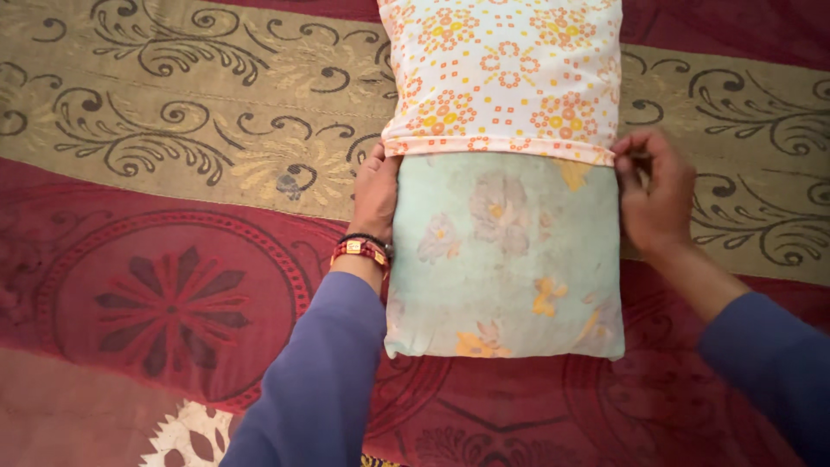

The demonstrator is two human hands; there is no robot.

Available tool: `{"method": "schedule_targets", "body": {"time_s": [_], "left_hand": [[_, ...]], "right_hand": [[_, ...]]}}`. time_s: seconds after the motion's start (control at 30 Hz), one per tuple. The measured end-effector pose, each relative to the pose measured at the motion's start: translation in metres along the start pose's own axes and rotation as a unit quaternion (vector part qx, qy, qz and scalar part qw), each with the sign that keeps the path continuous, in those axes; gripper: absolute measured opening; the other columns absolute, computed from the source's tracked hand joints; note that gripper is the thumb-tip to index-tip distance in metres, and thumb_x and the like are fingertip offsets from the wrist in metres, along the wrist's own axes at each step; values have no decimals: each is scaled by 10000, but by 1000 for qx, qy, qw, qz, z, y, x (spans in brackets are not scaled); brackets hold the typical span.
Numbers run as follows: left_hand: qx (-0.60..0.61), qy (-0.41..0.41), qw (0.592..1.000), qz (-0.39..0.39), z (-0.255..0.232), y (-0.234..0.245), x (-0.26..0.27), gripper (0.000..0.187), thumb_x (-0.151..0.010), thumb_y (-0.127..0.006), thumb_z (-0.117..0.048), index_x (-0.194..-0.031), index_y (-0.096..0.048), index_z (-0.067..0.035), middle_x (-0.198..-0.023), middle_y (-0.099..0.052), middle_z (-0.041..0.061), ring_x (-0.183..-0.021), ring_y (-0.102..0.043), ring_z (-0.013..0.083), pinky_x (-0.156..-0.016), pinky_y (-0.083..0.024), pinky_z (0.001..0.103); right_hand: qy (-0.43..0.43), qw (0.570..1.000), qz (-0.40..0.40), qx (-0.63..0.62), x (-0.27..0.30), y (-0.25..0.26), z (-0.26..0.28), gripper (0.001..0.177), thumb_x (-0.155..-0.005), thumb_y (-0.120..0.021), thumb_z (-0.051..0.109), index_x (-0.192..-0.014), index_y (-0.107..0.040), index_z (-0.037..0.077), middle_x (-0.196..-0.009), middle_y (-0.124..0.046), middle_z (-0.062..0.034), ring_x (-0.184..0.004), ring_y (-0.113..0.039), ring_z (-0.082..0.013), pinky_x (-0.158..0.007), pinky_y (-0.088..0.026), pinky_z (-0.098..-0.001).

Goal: The person puts a pillowcase on a pillow by inserting the pillow into the case, adjusting the fabric, and smoothing the surface. They then repeat the process with a second pillow and a different pillowcase.

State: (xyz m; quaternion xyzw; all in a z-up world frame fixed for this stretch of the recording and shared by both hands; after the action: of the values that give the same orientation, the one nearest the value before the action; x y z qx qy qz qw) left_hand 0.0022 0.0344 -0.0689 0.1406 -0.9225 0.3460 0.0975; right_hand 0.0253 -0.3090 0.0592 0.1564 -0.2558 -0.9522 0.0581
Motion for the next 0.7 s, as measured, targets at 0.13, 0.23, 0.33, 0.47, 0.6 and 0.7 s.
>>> {"method": "schedule_targets", "body": {"time_s": [0.13,0.23,0.33,0.47,0.6,0.7], "left_hand": [[-33,39,998,28,2,-6,6,422,-1037,-532,-290,-1417,-551,-108,-1307,-670,12,-1098,-645,97,-934,-520,263],[-16,91,995,24,8,-6,2,450,-1072,-504,-333,-1381,-589,-17,-1238,-689,75,-1025,-659,155,-879,-542,307],[-13,134,991,-15,13,-4,4,453,-1064,-478,-349,-1365,-604,-35,-1207,-709,81,-1000,-675,158,-863,-553,325],[81,206,973,63,4,-37,10,475,-1087,-436,-366,-1337,-609,-2,-1209,-716,120,-1003,-694,204,-905,-575,364],[156,259,952,54,-28,-74,28,472,-1093,-389,-360,-1317,-611,-9,-1216,-714,146,-1019,-705,243,-926,-584,386],[121,260,958,22,-62,-89,34,471,-1081,-351,-326,-1314,-610,-9,-1220,-713,172,-1033,-710,270,-926,-590,404]], "right_hand": [[-57,983,-8,-172,9,-12,-46,272,-1018,-673,-75,-1237,-557,36,-1200,-647,-19,-1150,-632,-82,-1040,-514,-258],[-58,970,-50,-232,4,-18,-55,402,-1007,-730,-62,-1345,-545,54,-1224,-679,-44,-1114,-646,-107,-1004,-517,-272],[-123,933,-21,-339,1,-27,-67,580,-923,-733,-34,-1447,-520,95,-1323,-689,-47,-1178,-661,-116,-1038,-541,-284],[-142,906,8,-399,-14,-23,-81,605,-968,-716,107,-1520,-468,121,-1453,-610,-27,-1295,-598,-125,-1103,-501,-295],[-97,888,77,-443,-27,-6,-77,561,-1029,-621,274,-1544,-439,142,-1507,-539,-2,-1365,-519,-109,-1152,-434,-278],[-116,883,94,-445,-44,12,-65,507,-1026,-610,263,-1493,-451,144,-1440,-542,-4,-1286,-511,-110,-1083,-416,-280]]}}
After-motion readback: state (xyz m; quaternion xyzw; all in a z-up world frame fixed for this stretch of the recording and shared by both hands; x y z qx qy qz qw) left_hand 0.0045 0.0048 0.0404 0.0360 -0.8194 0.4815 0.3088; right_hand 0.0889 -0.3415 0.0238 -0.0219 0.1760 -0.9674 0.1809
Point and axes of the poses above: each hand's wrist, its own x-axis away from the middle knuckle, its own y-axis out of the back of the hand, z = x × y, the point moved 8 cm from there along -x, towards the middle knuckle
